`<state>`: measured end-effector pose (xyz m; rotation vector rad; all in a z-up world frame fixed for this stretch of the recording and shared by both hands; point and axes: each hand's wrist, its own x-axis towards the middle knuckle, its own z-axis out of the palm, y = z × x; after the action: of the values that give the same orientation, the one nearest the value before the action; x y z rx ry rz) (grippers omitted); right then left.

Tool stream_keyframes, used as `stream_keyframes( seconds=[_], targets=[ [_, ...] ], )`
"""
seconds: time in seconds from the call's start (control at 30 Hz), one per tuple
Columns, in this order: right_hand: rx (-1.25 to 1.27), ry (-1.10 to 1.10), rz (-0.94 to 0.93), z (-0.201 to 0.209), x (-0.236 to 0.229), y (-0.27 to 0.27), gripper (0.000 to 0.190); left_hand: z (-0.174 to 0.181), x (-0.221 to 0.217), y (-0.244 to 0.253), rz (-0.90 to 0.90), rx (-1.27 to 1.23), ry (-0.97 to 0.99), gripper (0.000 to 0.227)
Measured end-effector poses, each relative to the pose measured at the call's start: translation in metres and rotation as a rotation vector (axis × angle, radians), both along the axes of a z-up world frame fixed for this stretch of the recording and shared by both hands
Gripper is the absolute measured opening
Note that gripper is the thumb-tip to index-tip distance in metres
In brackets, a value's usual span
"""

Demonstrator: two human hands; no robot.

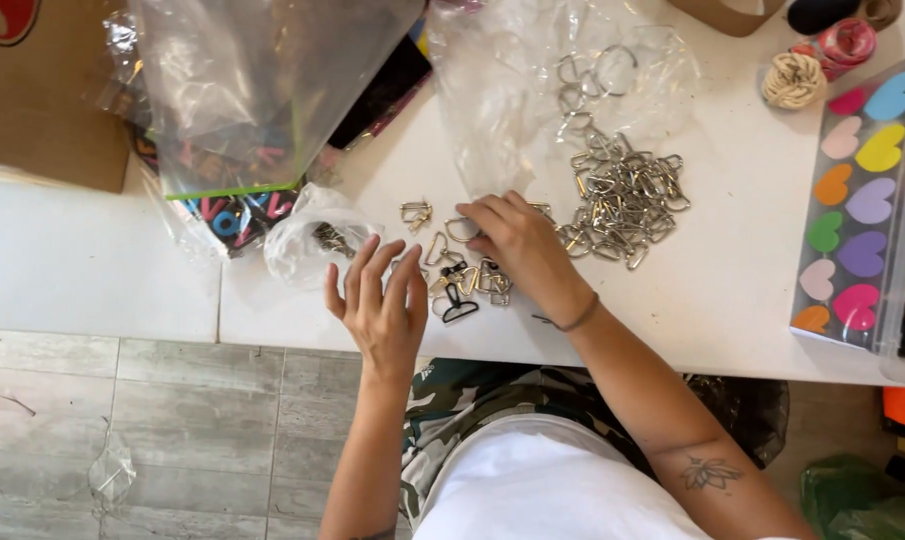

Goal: Sorting and organizing various metal hardware components like D-rings and swivel hooks into groups on a table.

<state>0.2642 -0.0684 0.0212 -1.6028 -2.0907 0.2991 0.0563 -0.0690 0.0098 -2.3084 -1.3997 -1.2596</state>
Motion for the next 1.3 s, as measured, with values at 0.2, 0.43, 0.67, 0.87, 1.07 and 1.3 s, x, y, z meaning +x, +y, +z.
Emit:
stream_keyframes(
  seconds=[0.2,0.43,0.67,0.87,1.07,1.3],
  targets=[
    [-0.069,-0.107,-0.035,-0.009,-0.012,-0.003,0.02,-0.005,0.019,-0.023,-0.157,-0.109,0.038,0.022],
    [0.125,-0.194,-0.001,-0.012,-0.024,0.0,0.003,-0.016,0.029,-0.025,-0.192,-0.143,0.09,0.012],
    [0.169,-0.249,0.0,-0.003,-0.014,-0.026,0.006,-0.021,0.03,-0.026,-0.115,-0.184,0.112,0.01],
    [0.097,-0.187,0.005,0.029,0.02,-0.057,0.011,-0.017,0.031,-0.027,-0.062,-0.191,0.108,0.011],
    [0.145,-0.041,0.007,-0.008,0.051,-0.072,0.01,-0.037,0.025,-0.042,-0.18,-0.07,0.065,0.022],
    [0.14,-0.107,-0.032,-0.008,0.055,-0.081,0.022,-0.026,0.073,-0.099,-0.543,-0.16,0.077,0.039]
  ],
)
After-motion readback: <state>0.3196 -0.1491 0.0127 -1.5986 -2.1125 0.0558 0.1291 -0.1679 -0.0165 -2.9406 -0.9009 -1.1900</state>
